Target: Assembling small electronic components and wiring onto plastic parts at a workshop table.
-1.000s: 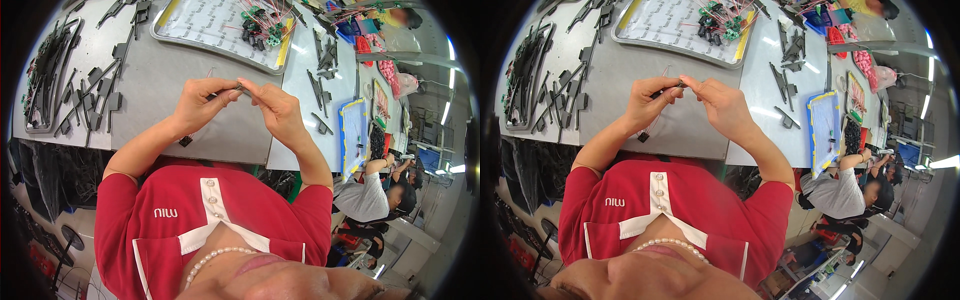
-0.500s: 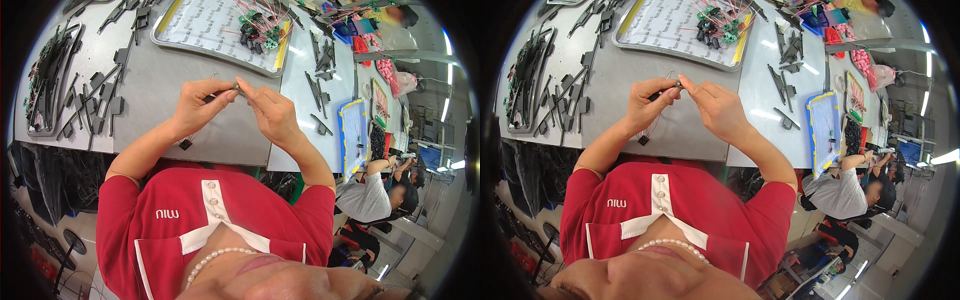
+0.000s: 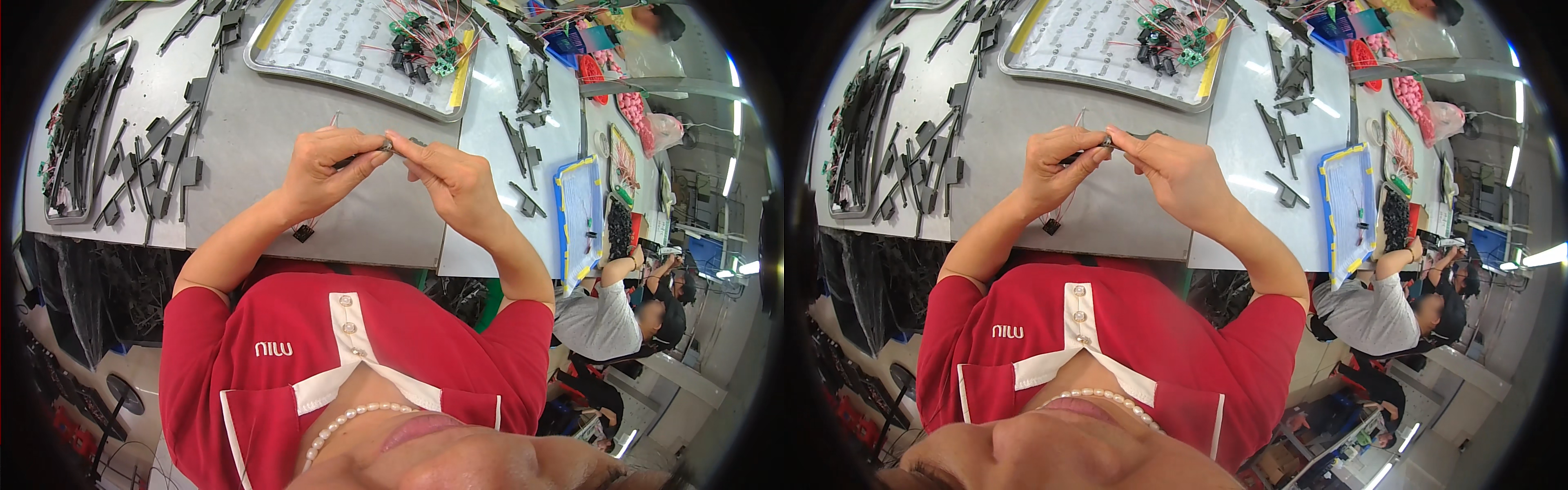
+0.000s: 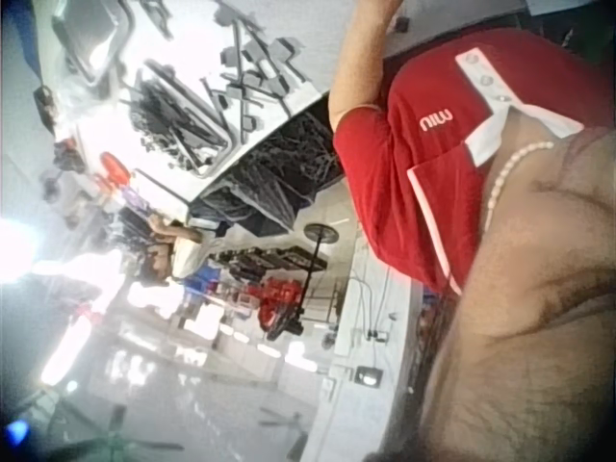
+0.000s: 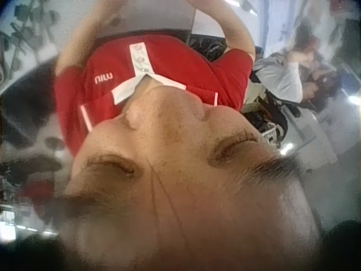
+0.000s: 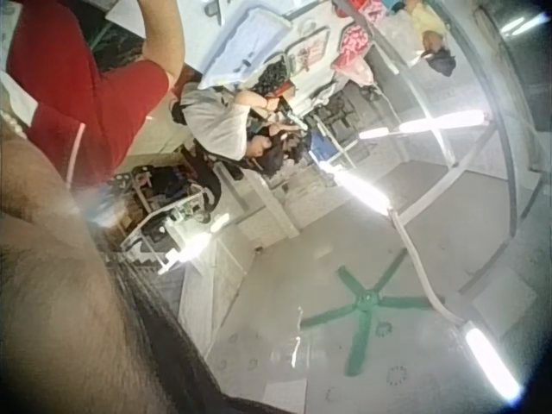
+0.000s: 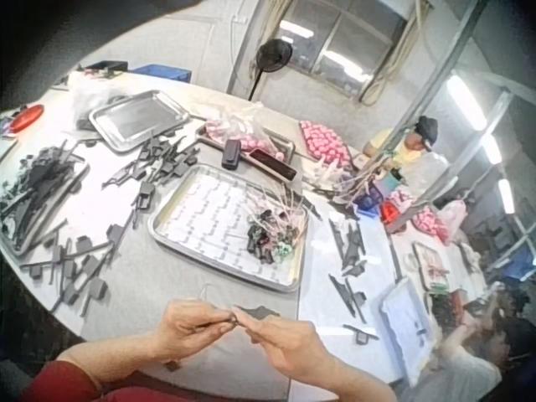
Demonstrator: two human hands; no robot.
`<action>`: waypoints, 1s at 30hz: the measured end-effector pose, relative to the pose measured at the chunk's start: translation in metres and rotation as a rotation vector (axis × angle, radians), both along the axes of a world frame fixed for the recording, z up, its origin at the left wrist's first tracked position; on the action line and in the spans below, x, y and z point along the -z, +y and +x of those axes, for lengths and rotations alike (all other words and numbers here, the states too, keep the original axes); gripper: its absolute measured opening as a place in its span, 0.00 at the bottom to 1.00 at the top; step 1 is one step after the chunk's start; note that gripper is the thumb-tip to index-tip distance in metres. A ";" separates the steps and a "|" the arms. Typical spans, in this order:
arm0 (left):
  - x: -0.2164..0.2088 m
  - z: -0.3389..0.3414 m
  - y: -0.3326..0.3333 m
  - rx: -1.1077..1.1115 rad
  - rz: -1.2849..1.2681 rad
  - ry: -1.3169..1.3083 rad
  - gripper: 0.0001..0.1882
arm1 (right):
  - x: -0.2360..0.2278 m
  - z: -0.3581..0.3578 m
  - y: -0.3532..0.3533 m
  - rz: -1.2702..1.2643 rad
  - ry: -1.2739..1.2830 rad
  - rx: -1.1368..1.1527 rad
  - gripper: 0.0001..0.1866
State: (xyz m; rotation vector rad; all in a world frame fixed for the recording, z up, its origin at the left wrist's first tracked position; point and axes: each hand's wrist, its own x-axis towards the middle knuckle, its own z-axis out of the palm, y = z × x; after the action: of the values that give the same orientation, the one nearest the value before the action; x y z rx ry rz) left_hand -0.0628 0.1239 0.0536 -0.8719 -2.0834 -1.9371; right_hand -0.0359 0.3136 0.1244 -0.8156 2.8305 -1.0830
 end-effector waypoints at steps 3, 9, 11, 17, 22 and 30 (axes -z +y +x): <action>0.001 -0.003 -0.001 -0.003 -0.051 0.104 0.07 | -0.005 -0.004 0.003 -0.080 -0.156 -0.005 0.21; 0.002 0.000 0.001 -0.025 -0.083 0.163 0.08 | -0.008 -0.008 0.004 -0.127 -0.430 0.064 0.17; -0.002 0.004 0.001 0.070 -0.027 -0.215 0.08 | -0.002 -0.008 0.004 -0.182 -0.341 0.037 0.17; -0.003 -0.007 -0.005 0.477 0.178 -0.828 0.14 | 0.010 -0.023 0.011 -0.513 -0.767 0.146 0.17; 0.002 -0.009 -0.003 0.527 0.231 -0.906 0.19 | 0.028 -0.028 0.003 -0.449 -0.588 0.165 0.11; 0.010 -0.015 -0.006 0.592 0.377 -1.208 0.19 | 0.037 -0.035 0.019 -0.659 -0.648 0.301 0.09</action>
State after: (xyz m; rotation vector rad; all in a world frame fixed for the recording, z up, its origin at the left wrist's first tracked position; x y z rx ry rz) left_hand -0.0781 0.1182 0.0432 -0.1766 -1.7740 -3.6662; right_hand -0.0708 0.3329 0.0878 0.0216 2.0832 -1.9307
